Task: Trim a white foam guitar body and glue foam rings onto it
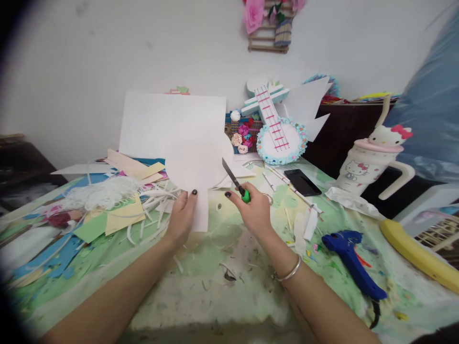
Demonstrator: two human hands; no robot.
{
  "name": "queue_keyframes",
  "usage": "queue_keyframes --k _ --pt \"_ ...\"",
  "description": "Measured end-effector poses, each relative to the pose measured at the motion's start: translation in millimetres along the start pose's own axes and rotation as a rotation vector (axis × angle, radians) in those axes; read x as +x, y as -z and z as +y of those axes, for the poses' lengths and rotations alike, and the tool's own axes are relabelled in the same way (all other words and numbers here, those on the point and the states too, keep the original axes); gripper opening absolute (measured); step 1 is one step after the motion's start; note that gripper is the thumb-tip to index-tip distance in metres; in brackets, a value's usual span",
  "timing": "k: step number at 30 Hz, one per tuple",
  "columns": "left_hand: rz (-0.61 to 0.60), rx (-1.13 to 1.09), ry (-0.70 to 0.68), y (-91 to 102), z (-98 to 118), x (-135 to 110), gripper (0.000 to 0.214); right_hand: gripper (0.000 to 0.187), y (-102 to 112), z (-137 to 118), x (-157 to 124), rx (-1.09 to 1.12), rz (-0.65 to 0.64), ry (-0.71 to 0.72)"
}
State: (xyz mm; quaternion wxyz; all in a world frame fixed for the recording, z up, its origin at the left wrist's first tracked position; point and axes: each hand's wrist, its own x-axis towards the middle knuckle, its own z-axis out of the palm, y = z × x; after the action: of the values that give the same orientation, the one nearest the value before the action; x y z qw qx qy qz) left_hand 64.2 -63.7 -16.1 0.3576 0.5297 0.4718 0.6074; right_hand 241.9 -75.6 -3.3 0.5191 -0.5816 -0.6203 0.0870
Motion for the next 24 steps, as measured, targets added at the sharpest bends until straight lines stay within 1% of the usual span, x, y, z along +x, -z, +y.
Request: queue_keyframes --k 2,5,7,10,14,17,20,23,24 --pt "-0.095 -0.037 -0.029 -1.3 4 -3 0.025 0.035 -1 1 2 0.057 -0.012 -0.015" --pt "-0.214 -0.170 -0.022 -3.8 9 -7 0.024 0.035 -4 2 2 0.094 -0.106 0.014" --pt "-0.241 -0.223 -0.002 -5.0 10 -8 0.026 0.032 -5 0 1 0.081 -0.136 0.052" --pt "-0.267 -0.249 0.055 -5.8 11 -10 0.029 0.027 -6 -4 -2 0.057 -0.117 0.095" --pt "-0.321 -0.310 0.201 -5.3 15 -10 0.036 0.021 -4 -5 -3 0.031 -0.117 0.088" --pt "-0.291 -0.359 0.262 -3.3 17 -7 0.039 0.018 -3 -1 -1 -0.028 -0.142 0.086" --pt "-0.225 -0.410 0.234 -0.6 14 -1 0.040 0.019 -3 4 3 -0.119 -0.135 0.085" --pt "-0.179 -0.417 0.204 2.1 5 7 0.038 0.015 -1 9 7 -0.204 -0.050 0.039" --pt "-0.166 -0.408 0.200 3.1 1 9 0.037 0.019 0 11 8 -0.228 -0.019 0.021"
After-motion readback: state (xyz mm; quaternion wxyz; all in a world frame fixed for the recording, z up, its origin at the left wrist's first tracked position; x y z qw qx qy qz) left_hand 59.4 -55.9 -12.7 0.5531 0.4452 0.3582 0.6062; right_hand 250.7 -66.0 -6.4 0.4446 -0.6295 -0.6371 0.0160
